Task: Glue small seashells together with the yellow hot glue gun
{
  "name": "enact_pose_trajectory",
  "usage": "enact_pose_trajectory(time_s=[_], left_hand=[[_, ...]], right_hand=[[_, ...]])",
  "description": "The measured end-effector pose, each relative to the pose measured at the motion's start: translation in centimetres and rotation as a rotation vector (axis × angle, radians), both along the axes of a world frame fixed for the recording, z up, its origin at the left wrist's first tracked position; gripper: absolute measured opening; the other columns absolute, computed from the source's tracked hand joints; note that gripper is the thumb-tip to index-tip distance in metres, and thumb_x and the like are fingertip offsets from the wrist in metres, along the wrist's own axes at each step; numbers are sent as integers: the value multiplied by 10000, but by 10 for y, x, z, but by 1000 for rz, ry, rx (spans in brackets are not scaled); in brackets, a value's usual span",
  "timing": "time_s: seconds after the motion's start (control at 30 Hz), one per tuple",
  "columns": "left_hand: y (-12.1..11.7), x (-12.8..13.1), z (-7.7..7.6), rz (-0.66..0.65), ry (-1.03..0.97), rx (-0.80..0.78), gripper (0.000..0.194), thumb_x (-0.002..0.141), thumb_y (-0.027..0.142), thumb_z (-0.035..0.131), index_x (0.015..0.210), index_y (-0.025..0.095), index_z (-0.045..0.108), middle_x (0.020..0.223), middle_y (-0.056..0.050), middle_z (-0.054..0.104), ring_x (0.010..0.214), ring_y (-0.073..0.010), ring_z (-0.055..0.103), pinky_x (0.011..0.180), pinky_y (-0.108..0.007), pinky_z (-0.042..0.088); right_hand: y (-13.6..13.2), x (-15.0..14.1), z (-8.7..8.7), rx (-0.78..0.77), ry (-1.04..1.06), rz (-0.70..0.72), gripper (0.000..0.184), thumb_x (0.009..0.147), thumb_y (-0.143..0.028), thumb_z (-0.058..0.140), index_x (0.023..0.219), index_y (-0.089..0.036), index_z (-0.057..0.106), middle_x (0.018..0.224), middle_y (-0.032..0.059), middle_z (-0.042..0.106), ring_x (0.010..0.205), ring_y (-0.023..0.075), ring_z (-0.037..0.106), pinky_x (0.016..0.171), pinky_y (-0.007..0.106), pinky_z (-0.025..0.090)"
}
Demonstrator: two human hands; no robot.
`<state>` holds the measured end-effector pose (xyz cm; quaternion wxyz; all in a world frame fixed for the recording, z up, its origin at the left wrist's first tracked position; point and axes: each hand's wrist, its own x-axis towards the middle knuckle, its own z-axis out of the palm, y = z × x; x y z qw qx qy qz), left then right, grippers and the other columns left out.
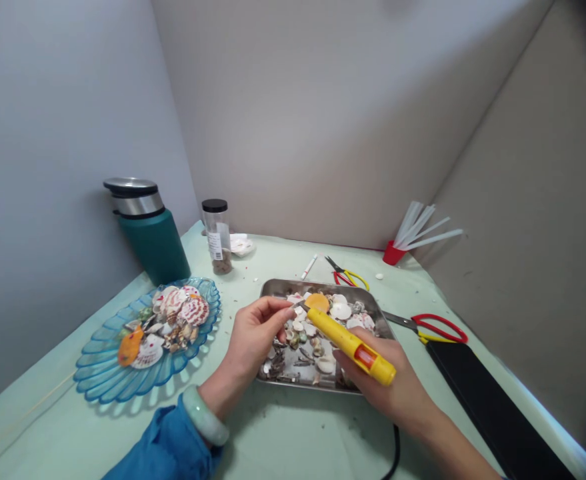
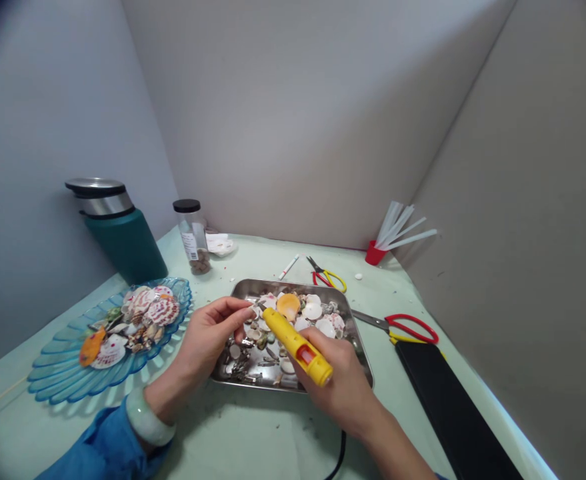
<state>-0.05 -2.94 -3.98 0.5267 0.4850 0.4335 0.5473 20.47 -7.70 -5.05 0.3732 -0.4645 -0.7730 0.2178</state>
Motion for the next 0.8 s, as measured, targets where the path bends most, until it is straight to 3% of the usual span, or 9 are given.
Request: enact_pose_trajectory(time_s=[0.33,0.8], left_hand=[[-1,1,1,12,20,9,166,675,262,743,756,126,691,464,50,566,407,-64,475,429,-166,356],[1,-1,-5,23,17,17,173,709,255,726,799,115,681,474,57,562,420,-51,470,445,-150,361]], right_hand=[[-1,-2,2,-124,65,1,207,901,-317,524,735,-215,454,610,-45,461,537,117,403,514,240,345],[1,-1,-1,-101,51,-50,217,877,-314,555,717,-215,448,615,-47,450,541,114,396,519,241,336]])
